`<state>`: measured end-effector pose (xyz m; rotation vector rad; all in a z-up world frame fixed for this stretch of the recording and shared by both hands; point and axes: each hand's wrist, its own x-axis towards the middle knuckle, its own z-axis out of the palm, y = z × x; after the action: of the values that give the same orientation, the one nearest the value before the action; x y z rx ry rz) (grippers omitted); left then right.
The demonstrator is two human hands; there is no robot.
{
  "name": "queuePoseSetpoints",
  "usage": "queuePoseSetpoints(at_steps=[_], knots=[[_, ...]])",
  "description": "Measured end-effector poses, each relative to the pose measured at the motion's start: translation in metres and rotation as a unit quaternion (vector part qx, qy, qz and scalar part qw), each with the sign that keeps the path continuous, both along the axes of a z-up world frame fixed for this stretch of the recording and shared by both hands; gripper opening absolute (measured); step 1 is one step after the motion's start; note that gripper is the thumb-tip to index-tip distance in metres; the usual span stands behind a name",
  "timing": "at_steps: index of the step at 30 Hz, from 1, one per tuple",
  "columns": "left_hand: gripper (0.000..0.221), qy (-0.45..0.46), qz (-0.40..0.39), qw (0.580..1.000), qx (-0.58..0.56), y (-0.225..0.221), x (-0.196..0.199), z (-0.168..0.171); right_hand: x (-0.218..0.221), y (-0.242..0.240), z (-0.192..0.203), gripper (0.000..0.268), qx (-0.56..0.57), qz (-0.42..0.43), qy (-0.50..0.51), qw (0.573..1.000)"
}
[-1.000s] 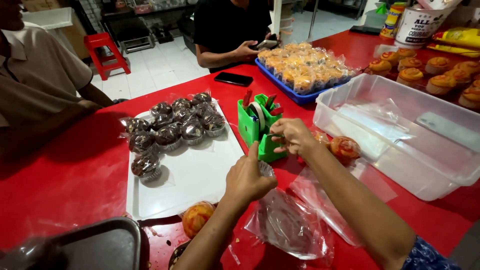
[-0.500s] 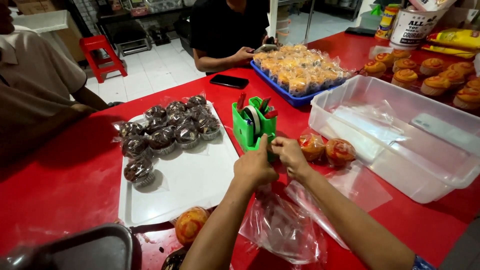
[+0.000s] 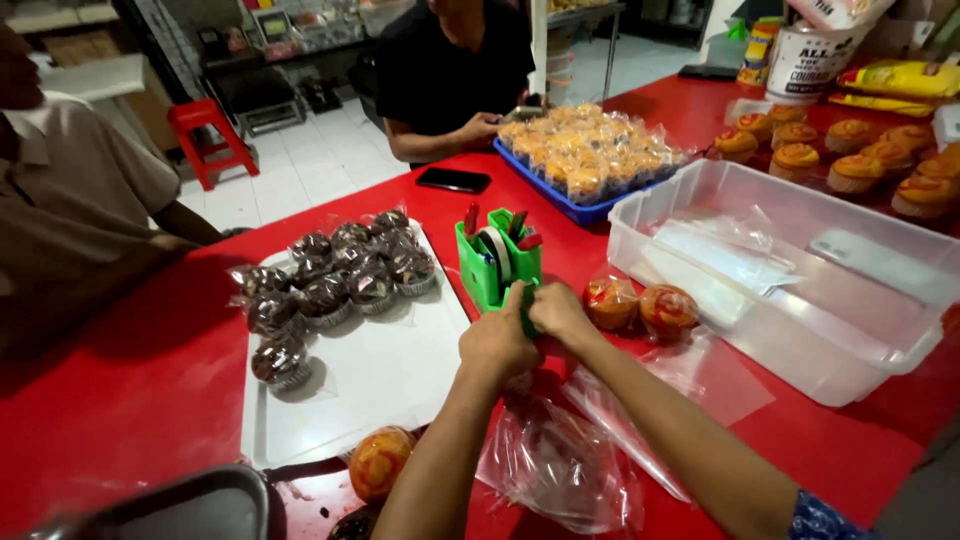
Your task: Packaging individual muffins into plastic bags and sealing them with a tape dispenser.
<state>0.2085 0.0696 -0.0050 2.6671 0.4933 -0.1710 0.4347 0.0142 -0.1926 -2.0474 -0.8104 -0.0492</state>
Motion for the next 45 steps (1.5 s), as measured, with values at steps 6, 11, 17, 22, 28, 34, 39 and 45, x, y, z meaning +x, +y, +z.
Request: queuePoseSetpoints(at_steps=[6, 11, 17, 22, 28, 34, 39, 45], knots=[[0.102, -0.04, 0.036, 0.998, -0.039, -0.001, -0.015, 0.001, -0.012, -0.042, 0.004, 0.011, 0.033, 0.008, 0.25, 0.968], [0.057, -0.26, 0.137, 0.884, -0.364, -0.005, -0.038, -0.027, -0.148, -0.121, 0.192, 0.024, 0.174, 0.218, 0.241, 0.93], [0.042, -0.342, 0.163, 0.728, -0.571, -0.063, -0.142, 0.031, -0.244, -0.178, 0.281, 0.027, 0.085, 0.352, 0.115, 0.925], [0.04, -0.373, 0.202, 0.688, -0.589, -0.083, -0.17, 0.036, -0.283, -0.192, 0.301, 0.032, 0.017, 0.427, 0.048, 0.903], [0.037, -0.411, 0.237, 0.643, -0.601, -0.093, -0.189, 0.036, -0.294, -0.178, 0.288, 0.031, -0.043, 0.46, 0.012, 0.887], [0.032, -0.401, 0.272, 0.628, -0.609, -0.091, -0.2, 0.037, -0.295, -0.168, 0.277, 0.028, -0.067, 0.454, 0.022, 0.888], [0.028, -0.406, 0.281, 0.622, -0.608, -0.088, -0.201, 0.032, -0.295, -0.162, 0.274, 0.03, -0.08, 0.446, 0.038, 0.891], [0.027, -0.386, 0.29, 0.61, -0.628, -0.088, -0.202, 0.035, -0.293, -0.158, 0.272, 0.032, -0.118, 0.424, 0.04, 0.897]])
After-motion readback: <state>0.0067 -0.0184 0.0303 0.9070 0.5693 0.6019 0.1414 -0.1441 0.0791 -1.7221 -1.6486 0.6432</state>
